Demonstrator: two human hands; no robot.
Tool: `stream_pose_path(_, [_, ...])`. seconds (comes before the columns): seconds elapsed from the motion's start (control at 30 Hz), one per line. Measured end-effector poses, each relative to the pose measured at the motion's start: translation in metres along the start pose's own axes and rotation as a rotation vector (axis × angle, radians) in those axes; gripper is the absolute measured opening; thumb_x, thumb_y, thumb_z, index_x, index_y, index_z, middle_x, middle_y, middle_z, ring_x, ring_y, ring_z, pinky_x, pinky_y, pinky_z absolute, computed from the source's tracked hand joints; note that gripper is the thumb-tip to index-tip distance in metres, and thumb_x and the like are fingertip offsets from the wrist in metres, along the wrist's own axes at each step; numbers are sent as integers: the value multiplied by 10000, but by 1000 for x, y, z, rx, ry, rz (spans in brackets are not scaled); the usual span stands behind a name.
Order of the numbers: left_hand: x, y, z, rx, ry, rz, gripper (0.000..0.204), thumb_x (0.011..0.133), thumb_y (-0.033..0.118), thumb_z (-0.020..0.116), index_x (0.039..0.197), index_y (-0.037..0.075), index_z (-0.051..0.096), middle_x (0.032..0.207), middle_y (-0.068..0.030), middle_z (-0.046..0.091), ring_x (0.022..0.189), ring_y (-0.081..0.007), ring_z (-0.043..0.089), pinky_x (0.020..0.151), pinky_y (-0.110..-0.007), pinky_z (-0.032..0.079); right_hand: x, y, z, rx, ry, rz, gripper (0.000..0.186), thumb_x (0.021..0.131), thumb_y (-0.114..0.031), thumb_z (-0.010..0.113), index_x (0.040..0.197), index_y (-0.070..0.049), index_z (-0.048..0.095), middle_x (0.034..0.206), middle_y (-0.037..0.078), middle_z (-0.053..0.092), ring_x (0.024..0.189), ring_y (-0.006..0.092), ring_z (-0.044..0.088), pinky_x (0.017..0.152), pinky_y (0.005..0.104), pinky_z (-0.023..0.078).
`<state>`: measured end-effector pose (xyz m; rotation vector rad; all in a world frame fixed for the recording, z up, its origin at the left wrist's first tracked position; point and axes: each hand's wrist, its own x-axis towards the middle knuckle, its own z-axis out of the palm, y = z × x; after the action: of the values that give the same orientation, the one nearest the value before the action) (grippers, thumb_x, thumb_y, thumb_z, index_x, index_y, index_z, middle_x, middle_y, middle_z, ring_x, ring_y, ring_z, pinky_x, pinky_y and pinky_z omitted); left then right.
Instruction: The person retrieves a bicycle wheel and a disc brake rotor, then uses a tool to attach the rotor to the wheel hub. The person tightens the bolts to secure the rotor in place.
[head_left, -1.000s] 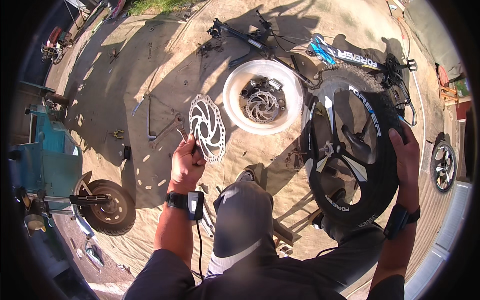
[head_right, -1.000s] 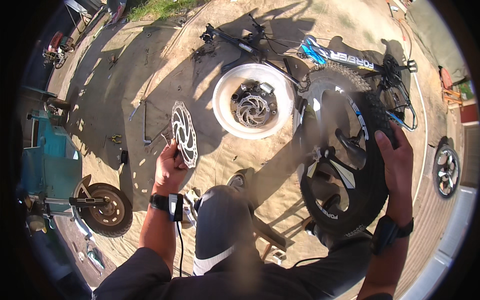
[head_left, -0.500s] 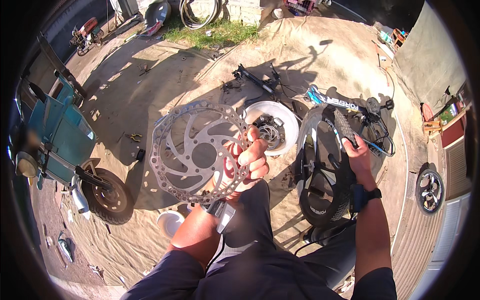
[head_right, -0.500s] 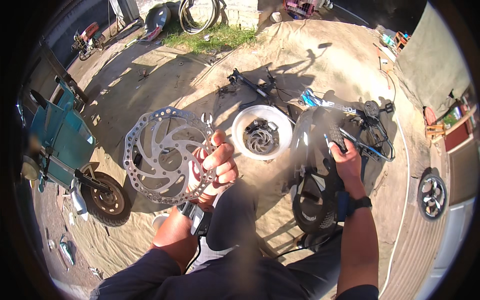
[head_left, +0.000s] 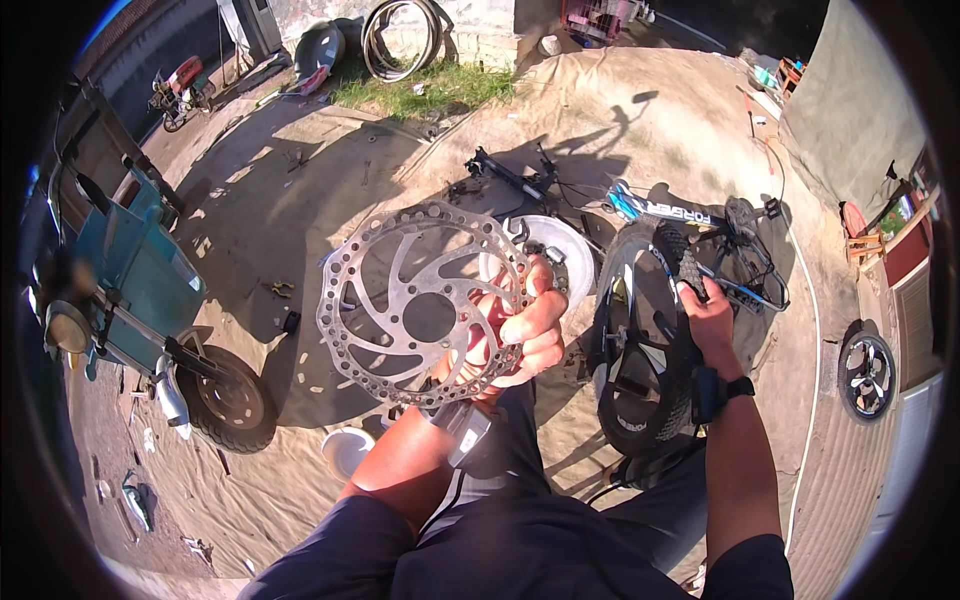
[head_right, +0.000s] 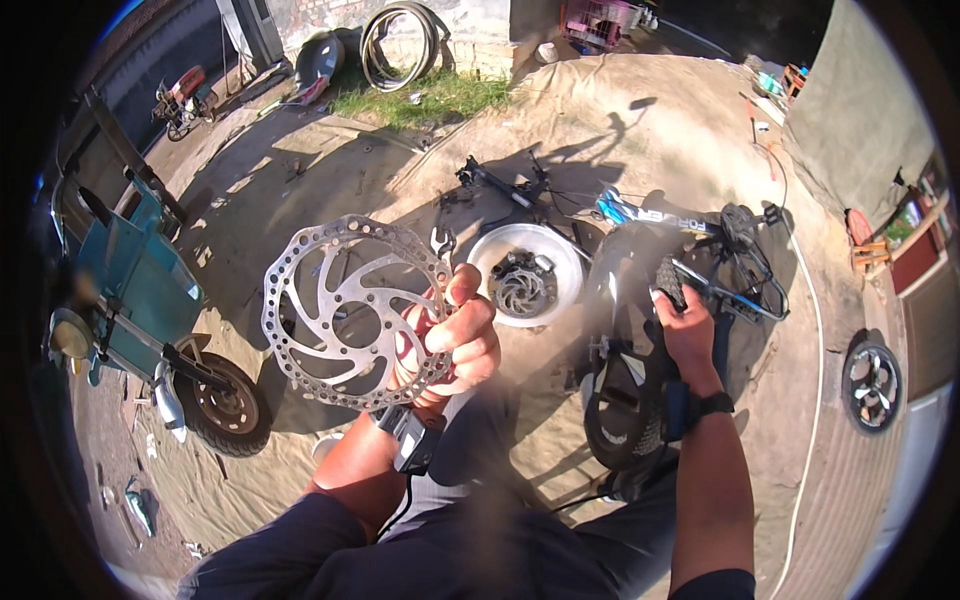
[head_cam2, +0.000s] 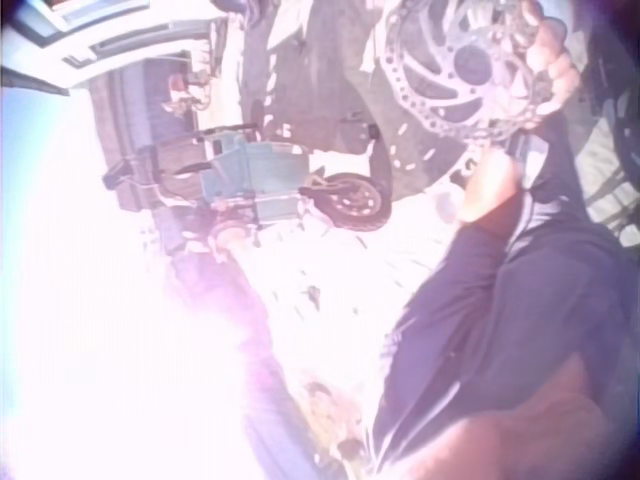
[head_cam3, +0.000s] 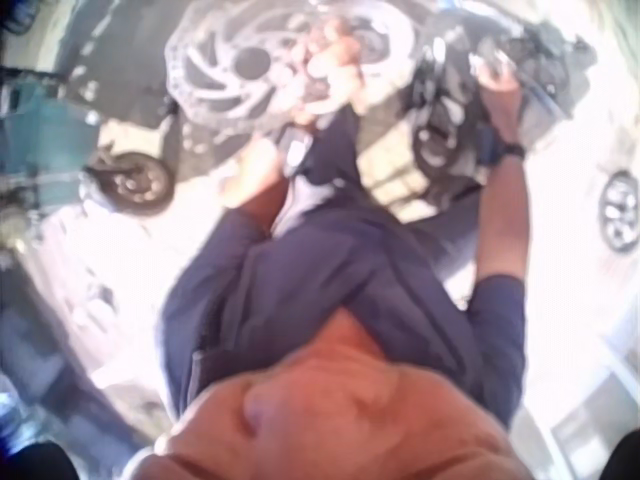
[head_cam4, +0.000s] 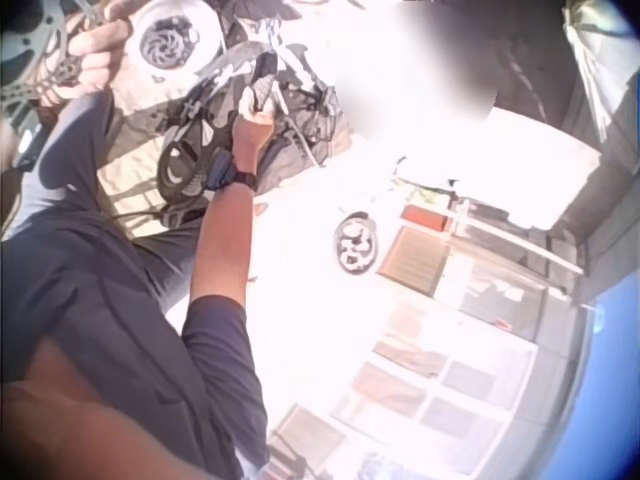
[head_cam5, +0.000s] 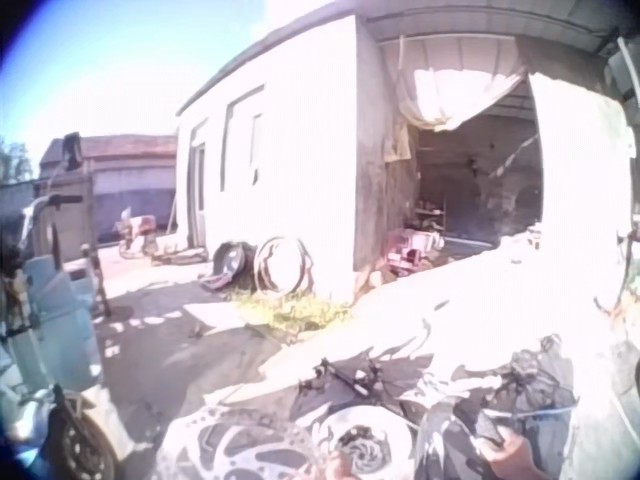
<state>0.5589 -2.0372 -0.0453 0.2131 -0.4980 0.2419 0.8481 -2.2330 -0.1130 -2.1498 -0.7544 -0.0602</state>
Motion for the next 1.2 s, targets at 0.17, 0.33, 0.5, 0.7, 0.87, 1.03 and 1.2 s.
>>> stream_pose_path(0.17, [7,-6,1,-32,7,-23,310,916,193,747,1121,65,551,649,-1,529,452,-75,287,427,-259,236,1,7,0,54,-55,-11,384,899,-347,746,1097,-20,704,913,164,745,828,288,722,761,357,547])
stream_pose_path(0.33, [12,-11,-15,-54,-129,-38,289,999,252,637,1193,62,538,708,-6,503,499,-102,342,484,-279,295,6,9,3,26,-59,-35,386,898,-365,739,1098,-36,706,910,167,743,832,291,725,761,362,548])
stream_pose_path(0.5, [13,-15,-5,-64,1,-13,165,981,133,588,1123,57,555,628,-2,503,437,-80,269,423,-269,236,9,5,2,46,-116,-17,397,885,-384,736,1097,-49,710,908,153,746,847,299,729,766,364,549])
stream_pose_path(0.7, [15,-17,-11,-103,24,-4,178,1001,143,562,1155,54,560,643,-2,511,448,-80,284,430,-267,256,11,4,4,45,-112,-11,334,935,-299,725,1132,-31,708,884,58,734,788,117,642,761,288,512])
stream_pose_path(0.87, [17,-20,-16,-125,52,4,182,1009,149,556,1158,46,565,666,-17,521,459,-83,290,444,-271,266,15,21,4,32,-94,11,359,931,-305,730,1156,-27,708,899,65,744,803,125,653,771,292,517])
stream_pose_path(1.03, [17,-22,-18,-165,95,24,181,1023,150,539,1160,36,573,667,-31,512,457,-91,297,444,-272,279,11,-4,-1,108,-117,4,378,921,-319,734,1148,-18,703,873,83,737,789,145,657,750,302,520])
stream_pose_path(1.2, [16,-25,-23,-170,116,11,175,1032,146,524,1158,39,579,676,-40,515,452,-94,296,436,-270,285,13,5,-2,83,-117,40,475,890,-367,755,1152,23,682,875,162,750,803,242,722,749,335,544])
